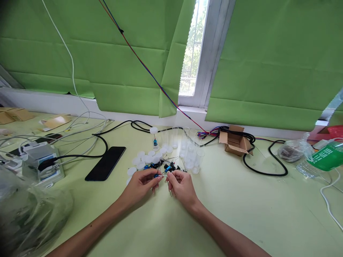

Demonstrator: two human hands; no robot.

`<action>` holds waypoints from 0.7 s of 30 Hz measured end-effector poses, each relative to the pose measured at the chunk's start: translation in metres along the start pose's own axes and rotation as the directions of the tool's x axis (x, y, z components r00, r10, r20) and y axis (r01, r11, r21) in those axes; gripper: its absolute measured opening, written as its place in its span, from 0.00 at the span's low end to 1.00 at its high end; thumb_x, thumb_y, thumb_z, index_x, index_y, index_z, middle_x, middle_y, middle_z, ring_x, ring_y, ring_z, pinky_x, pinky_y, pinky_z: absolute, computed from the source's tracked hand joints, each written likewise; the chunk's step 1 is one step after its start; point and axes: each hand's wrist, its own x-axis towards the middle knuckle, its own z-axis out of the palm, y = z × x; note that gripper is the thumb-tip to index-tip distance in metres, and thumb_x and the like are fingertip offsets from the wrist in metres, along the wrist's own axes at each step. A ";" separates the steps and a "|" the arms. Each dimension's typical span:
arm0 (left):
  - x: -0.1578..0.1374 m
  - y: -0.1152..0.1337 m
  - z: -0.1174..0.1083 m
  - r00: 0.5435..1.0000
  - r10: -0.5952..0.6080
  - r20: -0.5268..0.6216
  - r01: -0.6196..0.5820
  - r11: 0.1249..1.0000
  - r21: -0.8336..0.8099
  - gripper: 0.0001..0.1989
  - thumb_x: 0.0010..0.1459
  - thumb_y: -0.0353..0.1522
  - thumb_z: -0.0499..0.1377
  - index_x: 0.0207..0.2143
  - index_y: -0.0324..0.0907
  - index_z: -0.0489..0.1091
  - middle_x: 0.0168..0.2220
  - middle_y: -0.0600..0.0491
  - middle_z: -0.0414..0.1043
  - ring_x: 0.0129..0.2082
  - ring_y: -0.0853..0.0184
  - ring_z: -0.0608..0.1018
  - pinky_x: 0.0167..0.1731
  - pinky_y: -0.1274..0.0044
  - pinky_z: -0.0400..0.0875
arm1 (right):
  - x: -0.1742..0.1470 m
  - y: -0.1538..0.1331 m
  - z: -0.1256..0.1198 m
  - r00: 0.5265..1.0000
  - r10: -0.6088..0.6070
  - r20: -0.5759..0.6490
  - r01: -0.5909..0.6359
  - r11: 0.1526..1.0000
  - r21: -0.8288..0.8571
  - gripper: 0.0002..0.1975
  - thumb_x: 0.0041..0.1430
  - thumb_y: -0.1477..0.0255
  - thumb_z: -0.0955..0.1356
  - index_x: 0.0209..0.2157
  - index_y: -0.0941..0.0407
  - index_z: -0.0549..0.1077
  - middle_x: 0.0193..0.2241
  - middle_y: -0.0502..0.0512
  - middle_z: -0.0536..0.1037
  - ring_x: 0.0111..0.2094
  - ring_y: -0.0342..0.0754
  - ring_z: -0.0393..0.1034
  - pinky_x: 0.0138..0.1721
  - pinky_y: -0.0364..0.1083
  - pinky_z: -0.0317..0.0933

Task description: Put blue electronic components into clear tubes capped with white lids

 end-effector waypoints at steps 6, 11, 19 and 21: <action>-0.001 0.006 0.000 0.995 0.093 -0.029 -0.091 0.994 0.058 0.11 0.57 0.38 0.61 0.30 0.39 0.75 0.25 0.54 0.70 0.20 0.72 0.69 0.22 0.79 0.67 | 0.000 -0.005 0.000 0.997 0.067 0.046 -0.070 0.994 0.082 0.23 0.55 0.52 0.68 0.23 0.59 0.69 0.12 0.44 0.65 0.09 0.34 0.51 0.09 0.36 0.40; -0.001 0.008 0.001 0.993 0.114 -0.026 -0.113 0.993 0.038 0.11 0.57 0.38 0.61 0.29 0.39 0.74 0.25 0.54 0.70 0.20 0.72 0.69 0.22 0.80 0.67 | 0.001 -0.007 0.000 0.988 0.133 0.080 -0.142 0.982 0.128 0.24 0.53 0.51 0.69 0.23 0.58 0.68 0.12 0.43 0.63 0.08 0.33 0.50 0.08 0.36 0.38; 0.001 0.007 -0.006 0.999 0.014 0.038 -0.011 0.996 -0.094 0.11 0.57 0.38 0.61 0.30 0.40 0.73 0.20 0.57 0.67 0.20 0.72 0.67 0.24 0.79 0.65 | 0.003 -0.003 -0.010 0.968 -0.249 -0.013 0.247 0.966 -0.073 0.18 0.57 0.64 0.71 0.48 0.56 0.70 0.31 0.52 0.75 0.23 0.41 0.68 0.21 0.40 0.64; 0.001 0.007 -0.008 0.999 -0.004 0.051 0.010 0.993 -0.120 0.10 0.58 0.38 0.61 0.30 0.40 0.73 0.20 0.57 0.68 0.20 0.72 0.68 0.26 0.79 0.65 | 0.005 0.001 -0.016 0.891 -0.455 0.019 0.443 0.856 -0.268 0.16 0.57 0.68 0.72 0.48 0.55 0.71 0.35 0.54 0.76 0.29 0.44 0.70 0.30 0.43 0.68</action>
